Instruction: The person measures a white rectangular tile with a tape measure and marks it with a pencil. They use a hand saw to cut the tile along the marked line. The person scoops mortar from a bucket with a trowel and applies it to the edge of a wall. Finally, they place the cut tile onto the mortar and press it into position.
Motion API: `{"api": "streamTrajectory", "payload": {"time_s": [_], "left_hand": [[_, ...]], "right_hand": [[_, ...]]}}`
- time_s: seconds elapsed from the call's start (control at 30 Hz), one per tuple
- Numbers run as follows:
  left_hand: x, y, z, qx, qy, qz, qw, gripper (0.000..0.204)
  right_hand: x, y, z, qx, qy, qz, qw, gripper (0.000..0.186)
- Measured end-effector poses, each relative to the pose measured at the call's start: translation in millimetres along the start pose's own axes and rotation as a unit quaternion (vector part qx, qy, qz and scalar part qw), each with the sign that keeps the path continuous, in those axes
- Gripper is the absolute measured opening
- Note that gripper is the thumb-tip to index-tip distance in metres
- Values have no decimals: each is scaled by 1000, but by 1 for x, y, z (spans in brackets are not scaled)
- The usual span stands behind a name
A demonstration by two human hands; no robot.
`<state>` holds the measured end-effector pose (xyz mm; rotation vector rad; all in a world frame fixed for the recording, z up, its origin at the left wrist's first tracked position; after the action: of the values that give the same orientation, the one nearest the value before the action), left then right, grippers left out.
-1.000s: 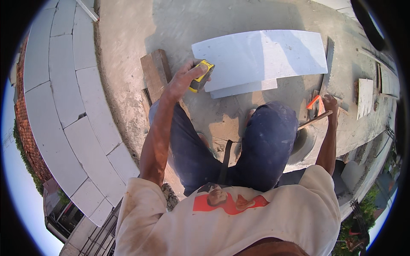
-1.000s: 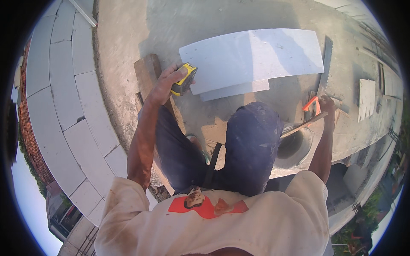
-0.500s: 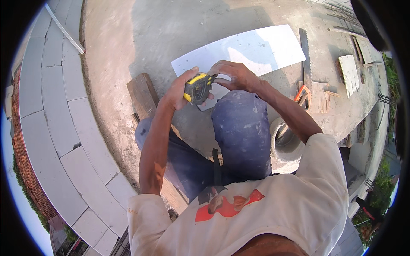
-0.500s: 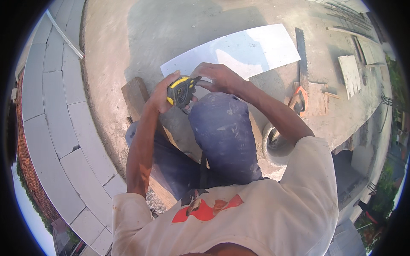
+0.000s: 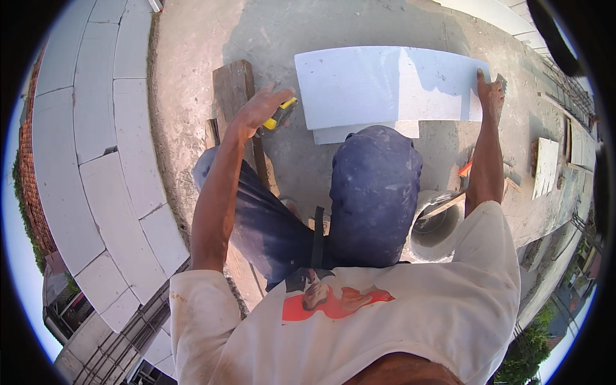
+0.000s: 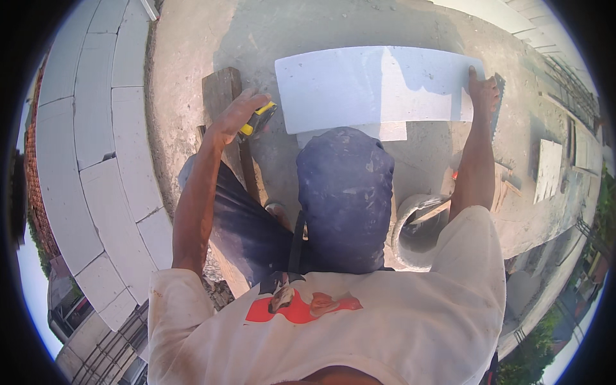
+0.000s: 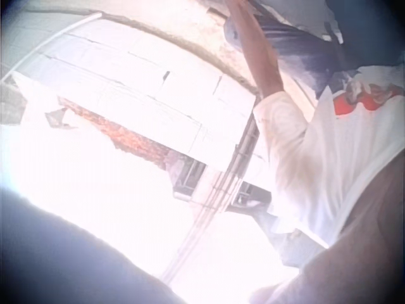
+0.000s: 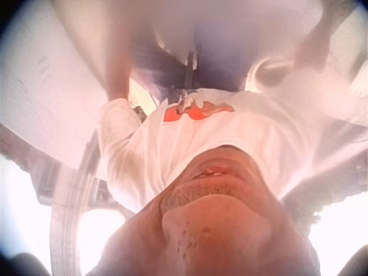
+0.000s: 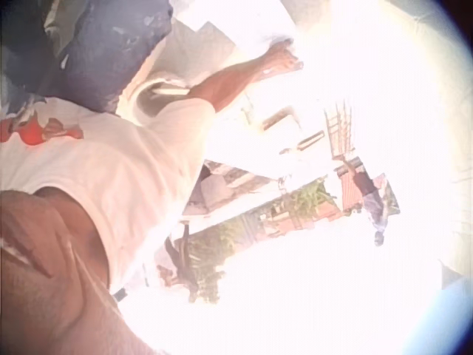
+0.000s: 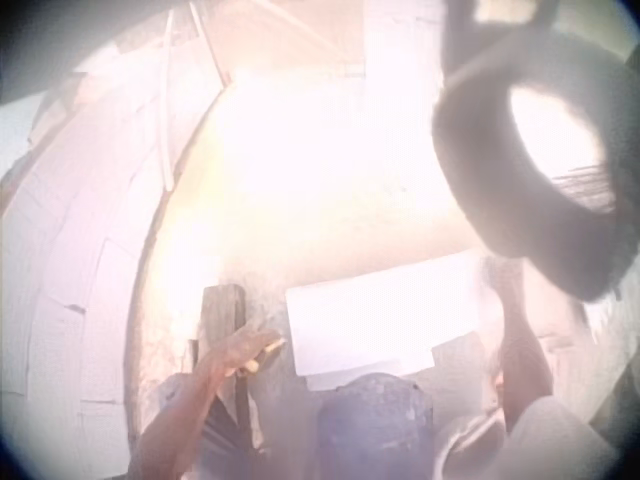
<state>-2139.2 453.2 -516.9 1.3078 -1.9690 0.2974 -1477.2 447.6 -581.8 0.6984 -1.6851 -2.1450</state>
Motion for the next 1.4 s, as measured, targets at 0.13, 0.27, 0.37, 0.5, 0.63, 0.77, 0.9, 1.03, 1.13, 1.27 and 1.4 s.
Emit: {"api": "streamTrajectory", "payload": {"time_s": [0.13,0.27,0.37,0.5,0.63,0.77,0.9,1.03,1.13,1.27,1.4], "left_hand": [[-1,-8,6,123,-3,60,991,47],[-1,-13,14,182,11,25,983,46],[1,1,11,201,10,-5,980,46],[19,44,25,184,65,-94,976,45],[50,90,28,176,28,-124,976,46],[49,119,60,149,62,-130,978,46],[47,136,66,39,20,-142,989,49],[56,100,10,19,-76,-132,988,56],[57,46,-12,174,-33,8,984,55],[50,4,-18,282,28,111,953,54],[43,-9,-13,282,72,184,939,55]], "right_hand": [[-24,-36,-17,-118,48,157,979,106],[0,-28,-12,-114,40,119,985,100],[13,-33,-16,-77,16,148,986,97],[80,-34,22,-99,30,163,981,98],[129,-24,63,-170,49,175,969,96],[159,-19,89,-137,86,183,970,103],[186,36,119,2,155,140,978,99],[286,139,220,-391,411,146,810,45],[369,141,279,-477,509,299,651,40],[401,151,290,-506,610,202,576,43],[399,161,271,-513,623,142,573,39]]}}
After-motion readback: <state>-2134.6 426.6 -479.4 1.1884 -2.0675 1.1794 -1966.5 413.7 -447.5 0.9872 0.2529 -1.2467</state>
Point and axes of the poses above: each hand's wrist, its own x-axis away from the middle knuckle, its own y-axis out of the back of the hand, z = x × y, the point moved 7 cm from there along -x, towards the middle knuckle, and after that the axes turned 4 degrees about -z, right-handed, at the moved point
